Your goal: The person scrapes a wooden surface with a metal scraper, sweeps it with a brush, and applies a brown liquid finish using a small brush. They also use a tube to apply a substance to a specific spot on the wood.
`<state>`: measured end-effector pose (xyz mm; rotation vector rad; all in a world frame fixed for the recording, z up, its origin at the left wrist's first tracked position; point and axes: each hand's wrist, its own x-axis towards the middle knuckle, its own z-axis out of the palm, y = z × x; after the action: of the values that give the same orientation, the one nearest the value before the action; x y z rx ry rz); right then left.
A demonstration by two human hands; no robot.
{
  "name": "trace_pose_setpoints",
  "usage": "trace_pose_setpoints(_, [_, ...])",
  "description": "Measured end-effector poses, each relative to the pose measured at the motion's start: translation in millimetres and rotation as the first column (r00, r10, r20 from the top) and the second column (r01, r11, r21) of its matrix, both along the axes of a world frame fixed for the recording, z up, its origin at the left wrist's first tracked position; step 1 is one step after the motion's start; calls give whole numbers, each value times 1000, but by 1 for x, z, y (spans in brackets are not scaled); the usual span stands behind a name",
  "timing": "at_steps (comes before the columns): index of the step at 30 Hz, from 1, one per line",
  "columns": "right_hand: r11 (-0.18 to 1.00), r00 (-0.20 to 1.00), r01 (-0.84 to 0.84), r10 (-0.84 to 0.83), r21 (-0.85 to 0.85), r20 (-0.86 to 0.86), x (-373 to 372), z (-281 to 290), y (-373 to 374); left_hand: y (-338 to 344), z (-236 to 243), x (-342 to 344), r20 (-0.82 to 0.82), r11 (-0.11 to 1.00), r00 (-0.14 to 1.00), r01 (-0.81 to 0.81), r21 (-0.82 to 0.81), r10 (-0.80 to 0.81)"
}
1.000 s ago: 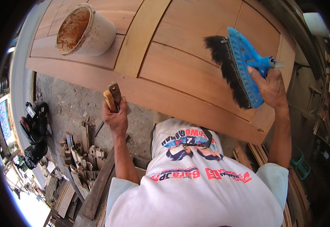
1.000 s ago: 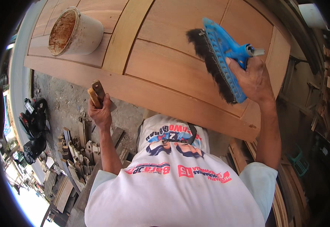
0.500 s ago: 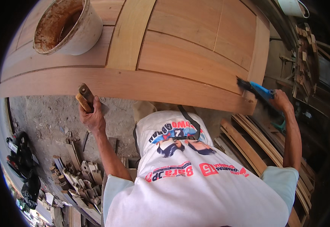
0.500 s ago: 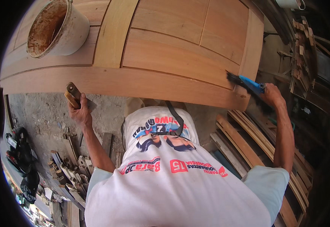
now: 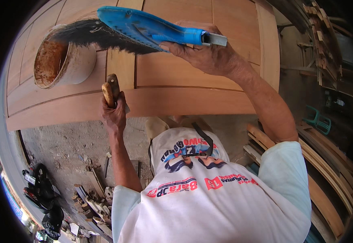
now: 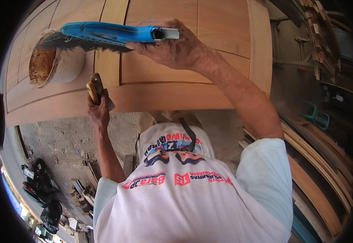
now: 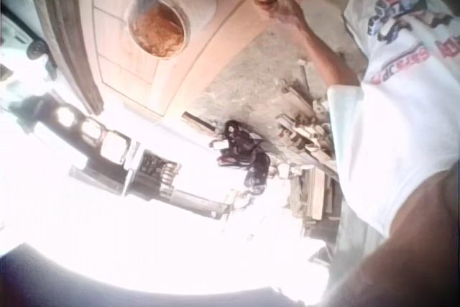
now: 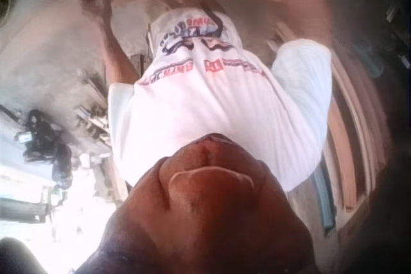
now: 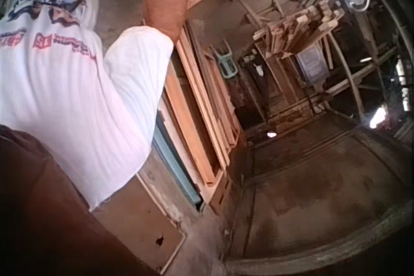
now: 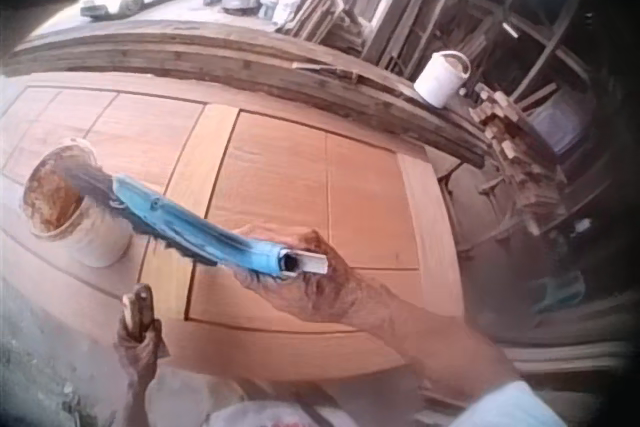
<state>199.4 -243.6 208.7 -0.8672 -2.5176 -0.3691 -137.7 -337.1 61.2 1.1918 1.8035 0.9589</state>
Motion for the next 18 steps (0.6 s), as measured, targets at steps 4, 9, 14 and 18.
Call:
trace_pose_setpoints(4, [244,816,480,-478,-843,326,93,5,-67,-42,-2,1,-29,996,997,-68,53,70])
trace_pose_setpoints(9, [211,298,954,-651,-211,698,315,55,-176,-77,-15,-13,17,973,973,-231,-4,231])
trace_pose_setpoints(14, [106,206,813,-972,-573,112,377,61,-200,-50,13,6,-266,996,963,-55,-73,34])
trace_pose_setpoints(18, [475,102,318,-878,-821,-468,280,-2,-147,-32,25,19,-297,980,939,140,-138,-176])
